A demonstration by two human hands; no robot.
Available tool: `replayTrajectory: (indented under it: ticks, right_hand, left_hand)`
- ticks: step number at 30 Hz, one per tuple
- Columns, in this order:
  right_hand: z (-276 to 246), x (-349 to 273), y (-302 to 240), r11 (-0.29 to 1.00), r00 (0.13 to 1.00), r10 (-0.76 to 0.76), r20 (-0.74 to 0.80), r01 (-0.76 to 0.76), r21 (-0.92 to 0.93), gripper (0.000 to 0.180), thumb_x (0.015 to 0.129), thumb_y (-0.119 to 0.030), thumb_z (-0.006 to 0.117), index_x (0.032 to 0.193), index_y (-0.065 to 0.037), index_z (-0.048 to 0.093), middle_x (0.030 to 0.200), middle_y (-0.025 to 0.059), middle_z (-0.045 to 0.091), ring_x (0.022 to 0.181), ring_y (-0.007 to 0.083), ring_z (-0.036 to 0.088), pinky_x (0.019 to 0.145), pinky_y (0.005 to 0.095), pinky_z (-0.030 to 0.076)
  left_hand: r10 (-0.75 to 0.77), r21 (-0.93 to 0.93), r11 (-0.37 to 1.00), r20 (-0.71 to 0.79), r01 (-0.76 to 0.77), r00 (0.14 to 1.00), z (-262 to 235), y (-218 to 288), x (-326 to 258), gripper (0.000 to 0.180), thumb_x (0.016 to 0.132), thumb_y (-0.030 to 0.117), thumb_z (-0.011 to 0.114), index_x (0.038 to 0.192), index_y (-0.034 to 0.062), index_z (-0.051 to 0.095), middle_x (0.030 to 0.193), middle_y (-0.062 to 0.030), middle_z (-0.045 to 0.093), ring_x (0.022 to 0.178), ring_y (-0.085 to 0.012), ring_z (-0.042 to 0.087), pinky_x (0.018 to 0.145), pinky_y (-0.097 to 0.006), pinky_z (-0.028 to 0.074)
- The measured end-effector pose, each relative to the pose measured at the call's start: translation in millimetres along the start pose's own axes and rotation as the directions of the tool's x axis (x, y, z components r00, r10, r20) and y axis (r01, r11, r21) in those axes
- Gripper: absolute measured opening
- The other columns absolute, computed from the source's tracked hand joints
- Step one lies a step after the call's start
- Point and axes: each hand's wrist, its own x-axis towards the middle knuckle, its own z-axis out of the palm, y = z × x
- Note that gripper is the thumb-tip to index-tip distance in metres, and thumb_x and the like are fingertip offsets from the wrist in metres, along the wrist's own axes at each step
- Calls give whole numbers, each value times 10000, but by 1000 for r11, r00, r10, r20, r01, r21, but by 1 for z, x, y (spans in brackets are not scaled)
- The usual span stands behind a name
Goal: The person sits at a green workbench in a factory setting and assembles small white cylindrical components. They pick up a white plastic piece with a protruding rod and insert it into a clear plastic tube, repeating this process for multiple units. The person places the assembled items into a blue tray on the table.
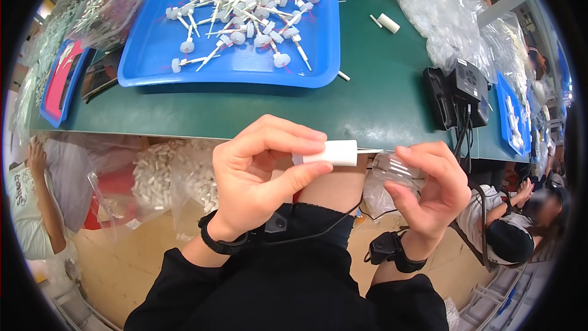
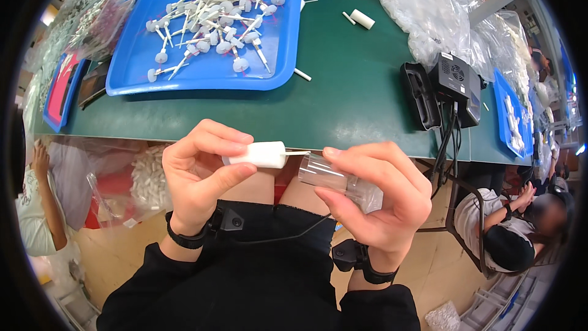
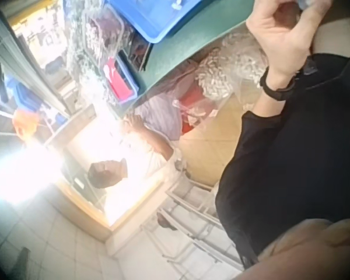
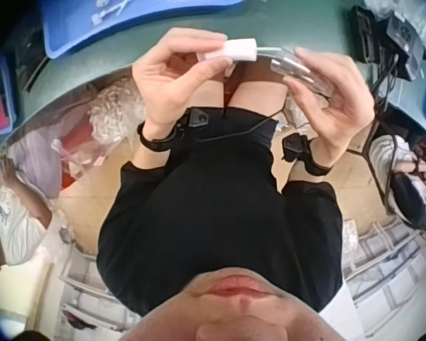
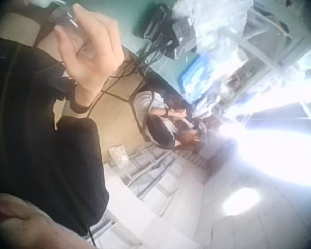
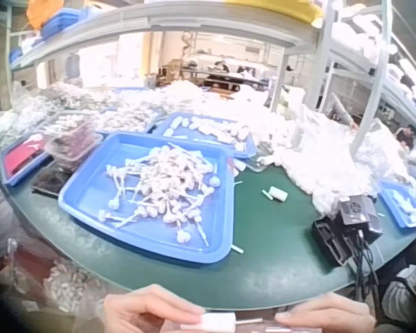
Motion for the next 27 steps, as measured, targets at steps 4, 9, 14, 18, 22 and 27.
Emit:
replayTrajectory:
  ticks: [4,9,14,18,22,27]
  right_hand:
    - [-1,-7,-2,998,997,-10,-70,6,-66,393,538,7,776,917,34,673,794,129,633,665,173,599,586,247,464]
    - [-1,-3,1,1000,1000,-2,8,2,-19,376,566,-16,784,928,5,685,787,111,639,654,152,590,579,240,461]
    - [12,-6,4,993,999,47,19,-49,110,352,597,-32,793,930,5,681,806,103,654,596,115,581,548,214,454]
    - [19,-14,8,991,997,72,-23,-69,114,348,606,-45,791,929,14,677,807,117,660,633,137,603,566,228,466]
    - [22,-18,10,993,998,59,-24,-56,107,347,615,-61,789,933,19,675,814,127,667,677,165,620,594,246,480]
    - [26,-21,11,985,998,68,-1,-67,161,335,626,-62,784,932,18,674,830,120,674,697,182,629,612,255,491]
  left_hand:
    - [0,-20,1000,-19,-1,1000,1,3,-3,222,697,-134,694,884,-19,661,957,-152,624,853,-166,623,697,-254,524]
    - [30,-5,1000,20,-30,999,5,2,-3,212,701,-132,693,876,-15,664,952,-156,624,843,-161,623,645,-237,526]
    - [-59,-2,998,21,59,998,5,-1,-6,215,699,-130,694,883,-23,660,949,-155,625,813,-159,625,640,-238,514]
    - [-190,1,982,67,190,980,0,-1,-5,223,686,-140,687,877,-29,658,914,-162,635,842,-195,630,735,-278,502]
    - [-315,3,947,194,321,929,-9,8,6,184,683,-139,688,837,-40,664,878,-171,643,803,-202,640,712,-282,519]
    - [-340,14,938,239,347,910,-14,10,12,186,670,-140,694,827,-45,666,878,-173,643,803,-207,644,699,-276,528]
